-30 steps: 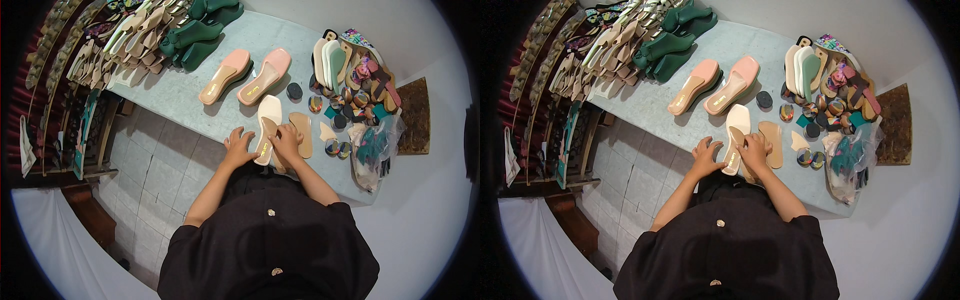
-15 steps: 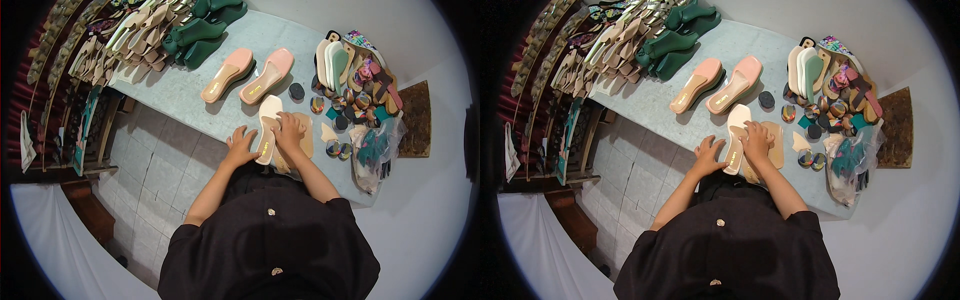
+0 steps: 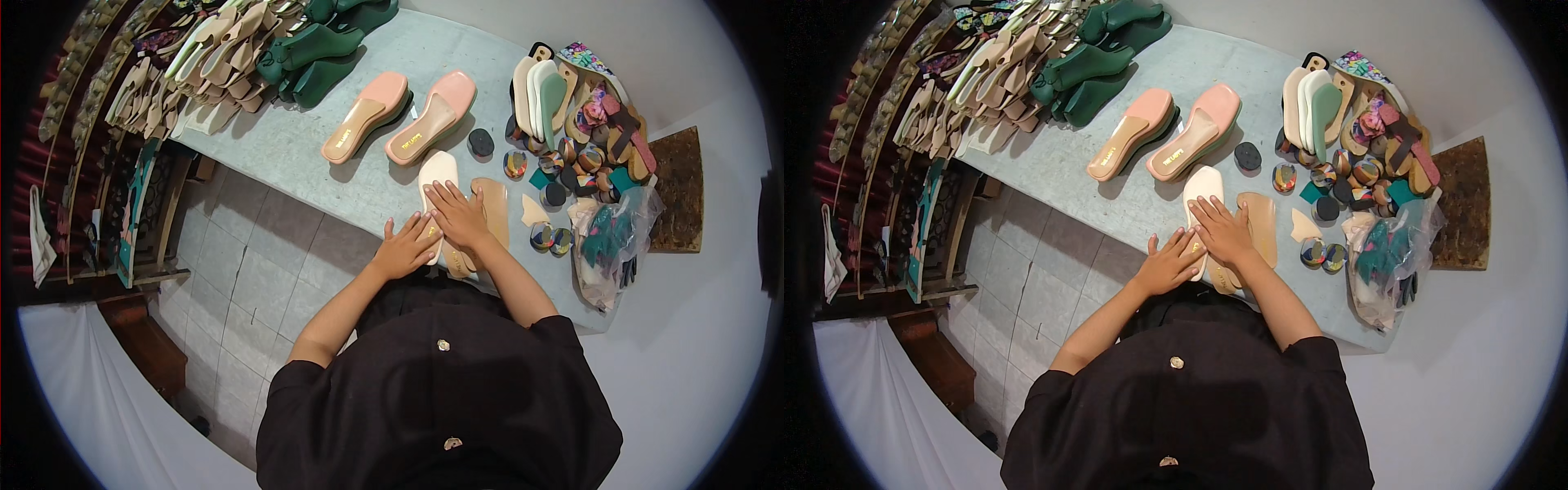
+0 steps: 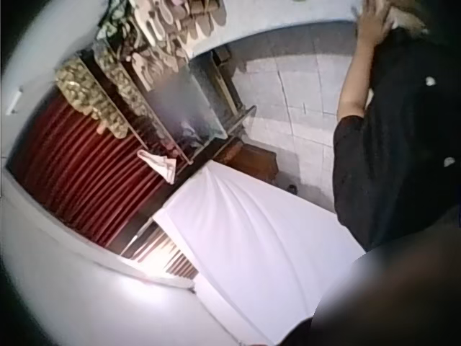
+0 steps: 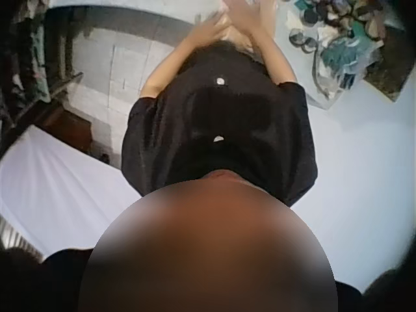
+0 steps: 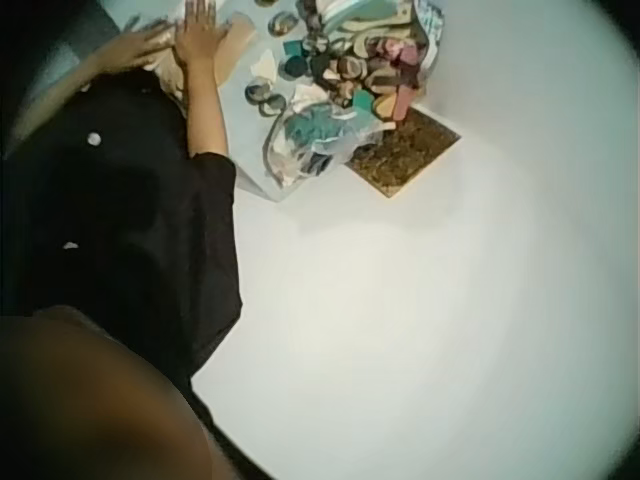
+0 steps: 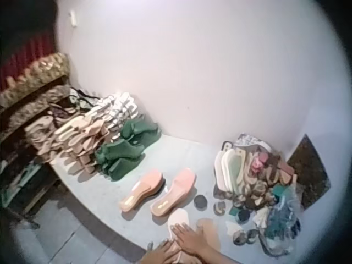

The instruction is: Assembling components of women's sandals on a workbench.

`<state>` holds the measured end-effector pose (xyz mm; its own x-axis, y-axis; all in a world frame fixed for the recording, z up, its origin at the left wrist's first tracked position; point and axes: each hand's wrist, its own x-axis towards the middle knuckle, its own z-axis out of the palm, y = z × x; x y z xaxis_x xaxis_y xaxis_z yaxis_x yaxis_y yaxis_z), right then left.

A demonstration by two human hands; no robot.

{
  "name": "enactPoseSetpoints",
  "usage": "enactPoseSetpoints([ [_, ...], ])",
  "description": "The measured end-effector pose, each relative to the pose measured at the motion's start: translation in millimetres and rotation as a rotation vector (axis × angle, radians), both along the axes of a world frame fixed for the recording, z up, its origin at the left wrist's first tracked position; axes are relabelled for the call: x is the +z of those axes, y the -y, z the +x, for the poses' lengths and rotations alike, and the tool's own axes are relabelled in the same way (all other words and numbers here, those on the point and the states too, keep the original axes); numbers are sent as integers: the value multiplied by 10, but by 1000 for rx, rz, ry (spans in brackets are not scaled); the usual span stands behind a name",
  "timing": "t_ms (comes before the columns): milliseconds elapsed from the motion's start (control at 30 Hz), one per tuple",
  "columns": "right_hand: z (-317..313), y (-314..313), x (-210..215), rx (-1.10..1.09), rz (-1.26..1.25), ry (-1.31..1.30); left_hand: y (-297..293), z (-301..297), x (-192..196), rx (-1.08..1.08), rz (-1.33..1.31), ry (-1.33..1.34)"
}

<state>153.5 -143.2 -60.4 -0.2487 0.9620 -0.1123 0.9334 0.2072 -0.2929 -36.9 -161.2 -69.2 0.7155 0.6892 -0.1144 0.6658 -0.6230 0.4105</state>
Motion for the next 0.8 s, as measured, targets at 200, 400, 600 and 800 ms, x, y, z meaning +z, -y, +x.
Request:
enactPoseSetpoints([
  [200,-57,15,-84,-80,74,13,0,-91,-12,-81,-34,-9],
  [400,-65,3,-87,-69,50,9,97,-165,-115,-106,38,32],
  [600,-63,-30,-78,-192,90,-54,12,-196,-4,-102,296,242],
  [800,138,-151,170,-611,232,-675,-146,-183,577,-164,591,387],
])
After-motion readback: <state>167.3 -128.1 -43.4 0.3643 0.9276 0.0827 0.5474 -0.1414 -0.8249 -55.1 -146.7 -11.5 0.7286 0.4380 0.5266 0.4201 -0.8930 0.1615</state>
